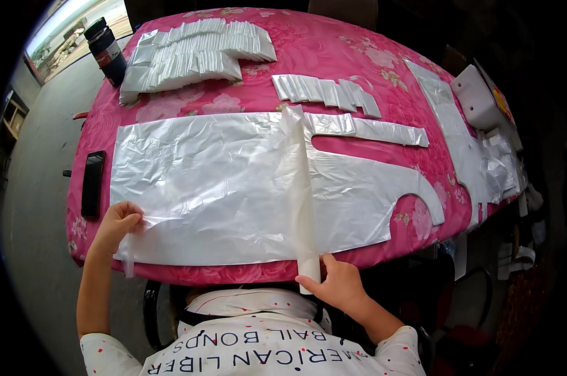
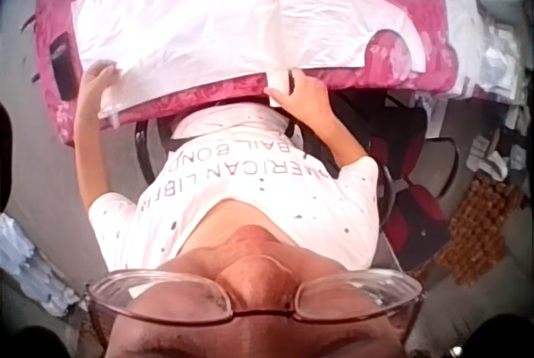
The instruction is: The person repeatedly unrolls a sheet of clear plastic wrap, places a small white rectangular item on it, folds the wrap around the item, and sets the wrapped unit aside. The person continues this process with multiple items on a pink tablecloth.
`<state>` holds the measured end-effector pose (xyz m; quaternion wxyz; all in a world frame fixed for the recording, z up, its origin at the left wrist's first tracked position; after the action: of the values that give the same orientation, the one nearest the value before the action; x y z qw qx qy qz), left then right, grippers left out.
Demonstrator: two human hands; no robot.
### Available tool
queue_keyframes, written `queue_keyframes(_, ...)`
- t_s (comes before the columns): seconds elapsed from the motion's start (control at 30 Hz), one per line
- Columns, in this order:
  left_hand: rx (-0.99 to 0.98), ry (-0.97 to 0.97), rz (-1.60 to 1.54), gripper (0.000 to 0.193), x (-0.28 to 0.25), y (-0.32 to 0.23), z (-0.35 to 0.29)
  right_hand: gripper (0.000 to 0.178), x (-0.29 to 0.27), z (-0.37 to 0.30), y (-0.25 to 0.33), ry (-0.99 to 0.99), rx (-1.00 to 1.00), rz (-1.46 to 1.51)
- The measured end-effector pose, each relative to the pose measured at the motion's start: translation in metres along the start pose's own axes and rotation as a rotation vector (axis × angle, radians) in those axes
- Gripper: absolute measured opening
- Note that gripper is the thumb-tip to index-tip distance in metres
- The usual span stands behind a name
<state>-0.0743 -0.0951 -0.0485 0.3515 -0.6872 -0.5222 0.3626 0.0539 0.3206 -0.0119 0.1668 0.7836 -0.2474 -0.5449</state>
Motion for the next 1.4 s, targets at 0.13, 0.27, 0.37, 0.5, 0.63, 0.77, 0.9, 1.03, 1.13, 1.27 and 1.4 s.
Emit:
queue_keyframes(0.13,0.324,-0.396,0.782,0.016,-0.029,-0.031,-0.015,0.049,0.015,0.001,-0.007,0.094,0.021,0.153)
queue_keyframes(0.27,0.752,-0.603,1.065,0.026,0.047,-0.106,-0.051,0.045,0.011,0.001,-0.005,0.096,0.041,0.187)
queue_keyframes(0.37,0.927,-0.295,0.787,0.029,0.139,-0.124,-0.059,0.044,0.012,0.000,-0.004,0.111,0.051,0.215)
queue_keyframes(0.5,1.011,0.059,0.647,0.042,0.249,-0.107,-0.040,0.043,0.015,-0.001,-0.005,0.132,0.055,0.235)
queue_keyframes(0.63,0.974,0.101,0.712,0.052,0.292,-0.090,-0.022,0.044,0.019,-0.004,-0.012,0.147,0.083,0.236)
queue_keyframes(0.77,0.973,0.082,0.941,0.060,0.307,-0.069,-0.014,0.048,0.018,-0.004,-0.007,0.182,0.053,0.261)
queue_keyframes(0.9,0.972,0.053,1.043,0.066,0.311,-0.064,-0.013,0.054,0.017,0.007,-0.019,0.282,-0.008,0.044)
queue_keyframes(1.03,0.986,0.062,1.015,0.072,0.307,-0.066,-0.016,0.056,-0.041,0.024,0.015,-0.196,-0.470,-0.089)
queue_keyframes(1.13,0.944,0.075,0.962,0.072,0.296,-0.068,-0.021,0.061,-0.043,0.043,0.034,-0.302,-0.845,-0.396)
queue_keyframes(1.27,0.864,-0.030,0.835,0.069,0.238,-0.074,-0.034,0.061,-0.015,0.067,0.039,-0.101,-0.926,-0.301)
queue_keyframes(1.4,0.836,-0.140,0.596,0.056,0.152,-0.076,-0.042,0.064,0.034,0.068,0.122,0.073,-1.143,-0.210)
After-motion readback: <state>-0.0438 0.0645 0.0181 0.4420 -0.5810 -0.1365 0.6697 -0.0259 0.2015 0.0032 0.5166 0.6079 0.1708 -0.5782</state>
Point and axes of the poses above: each hand's wrist, its own z-axis towards the middle knuckle, its own x-axis out of the palm, y = z × x, the point moved 9 cm from there along z, towards the middle knuckle, and after that the axes turned 2 degrees about -x, right-handed, at the moved point
